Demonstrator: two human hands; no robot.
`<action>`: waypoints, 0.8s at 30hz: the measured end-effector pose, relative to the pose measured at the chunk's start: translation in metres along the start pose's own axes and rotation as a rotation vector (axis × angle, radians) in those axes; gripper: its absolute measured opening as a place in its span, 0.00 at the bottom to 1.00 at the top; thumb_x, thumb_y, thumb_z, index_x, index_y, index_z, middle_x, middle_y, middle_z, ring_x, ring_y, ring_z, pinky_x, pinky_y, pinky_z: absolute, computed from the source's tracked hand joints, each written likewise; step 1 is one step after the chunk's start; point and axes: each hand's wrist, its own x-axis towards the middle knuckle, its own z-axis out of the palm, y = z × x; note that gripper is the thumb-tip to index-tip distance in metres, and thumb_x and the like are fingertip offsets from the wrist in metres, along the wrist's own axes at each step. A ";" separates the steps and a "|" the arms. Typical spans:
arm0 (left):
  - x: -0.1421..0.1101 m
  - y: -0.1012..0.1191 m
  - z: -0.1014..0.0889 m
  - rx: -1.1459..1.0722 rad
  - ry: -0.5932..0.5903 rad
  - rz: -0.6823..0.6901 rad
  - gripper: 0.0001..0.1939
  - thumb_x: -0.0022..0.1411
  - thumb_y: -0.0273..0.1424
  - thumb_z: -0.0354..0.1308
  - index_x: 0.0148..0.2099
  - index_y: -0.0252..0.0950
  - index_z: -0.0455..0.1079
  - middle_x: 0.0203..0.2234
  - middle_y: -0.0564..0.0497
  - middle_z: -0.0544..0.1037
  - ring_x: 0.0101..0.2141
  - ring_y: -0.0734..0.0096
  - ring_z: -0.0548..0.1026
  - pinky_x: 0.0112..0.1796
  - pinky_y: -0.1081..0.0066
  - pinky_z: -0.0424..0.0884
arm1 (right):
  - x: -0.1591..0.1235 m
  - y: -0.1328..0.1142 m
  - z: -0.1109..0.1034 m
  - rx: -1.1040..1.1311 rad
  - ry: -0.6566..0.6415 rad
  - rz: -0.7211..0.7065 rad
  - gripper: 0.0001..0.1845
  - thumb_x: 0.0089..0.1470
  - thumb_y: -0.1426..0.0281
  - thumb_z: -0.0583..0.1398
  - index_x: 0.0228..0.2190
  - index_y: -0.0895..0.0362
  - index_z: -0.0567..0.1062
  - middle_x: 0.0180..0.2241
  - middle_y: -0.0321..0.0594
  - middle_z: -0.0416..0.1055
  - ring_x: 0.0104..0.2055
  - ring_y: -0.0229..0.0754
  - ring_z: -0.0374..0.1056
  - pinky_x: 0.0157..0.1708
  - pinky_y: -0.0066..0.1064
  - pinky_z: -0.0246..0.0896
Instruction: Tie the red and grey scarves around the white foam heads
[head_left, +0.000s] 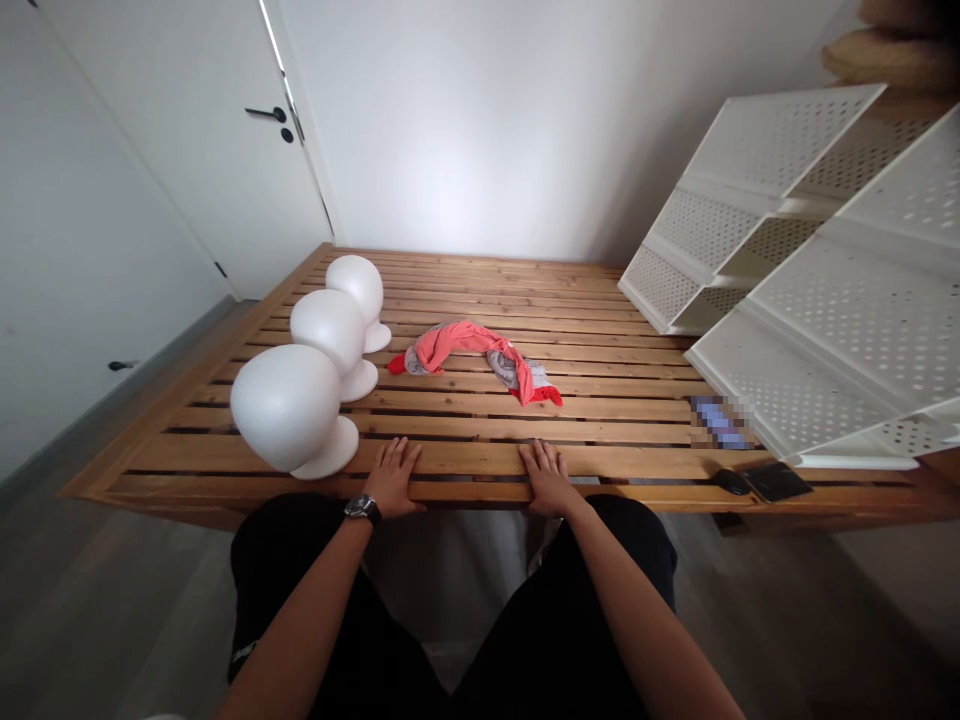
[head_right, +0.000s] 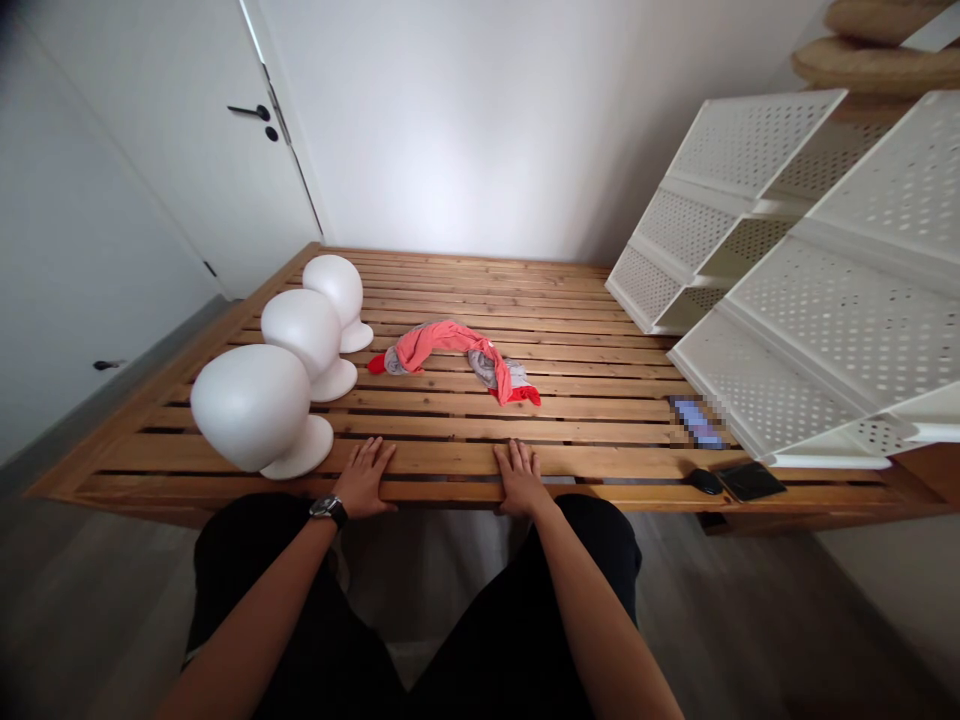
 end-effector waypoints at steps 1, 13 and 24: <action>0.000 0.000 0.000 -0.003 0.002 0.000 0.69 0.35 0.57 0.71 0.74 0.37 0.48 0.72 0.35 0.47 0.72 0.42 0.43 0.69 0.47 0.36 | 0.000 0.000 0.000 -0.002 -0.002 0.001 0.74 0.34 0.60 0.72 0.71 0.54 0.36 0.73 0.55 0.17 0.74 0.61 0.14 0.68 0.56 0.14; 0.000 0.001 -0.001 -0.001 -0.006 -0.004 0.69 0.35 0.57 0.71 0.74 0.37 0.48 0.72 0.34 0.47 0.71 0.42 0.43 0.69 0.46 0.37 | 0.001 0.001 0.001 0.005 0.002 0.001 0.75 0.33 0.59 0.73 0.71 0.53 0.36 0.73 0.54 0.18 0.74 0.61 0.15 0.68 0.57 0.14; 0.000 0.001 -0.001 -0.011 -0.013 -0.006 0.69 0.35 0.57 0.71 0.74 0.37 0.48 0.72 0.35 0.47 0.71 0.42 0.42 0.69 0.47 0.35 | -0.001 0.000 -0.001 0.002 0.005 -0.005 0.74 0.34 0.58 0.73 0.71 0.53 0.36 0.73 0.55 0.18 0.74 0.61 0.14 0.68 0.56 0.14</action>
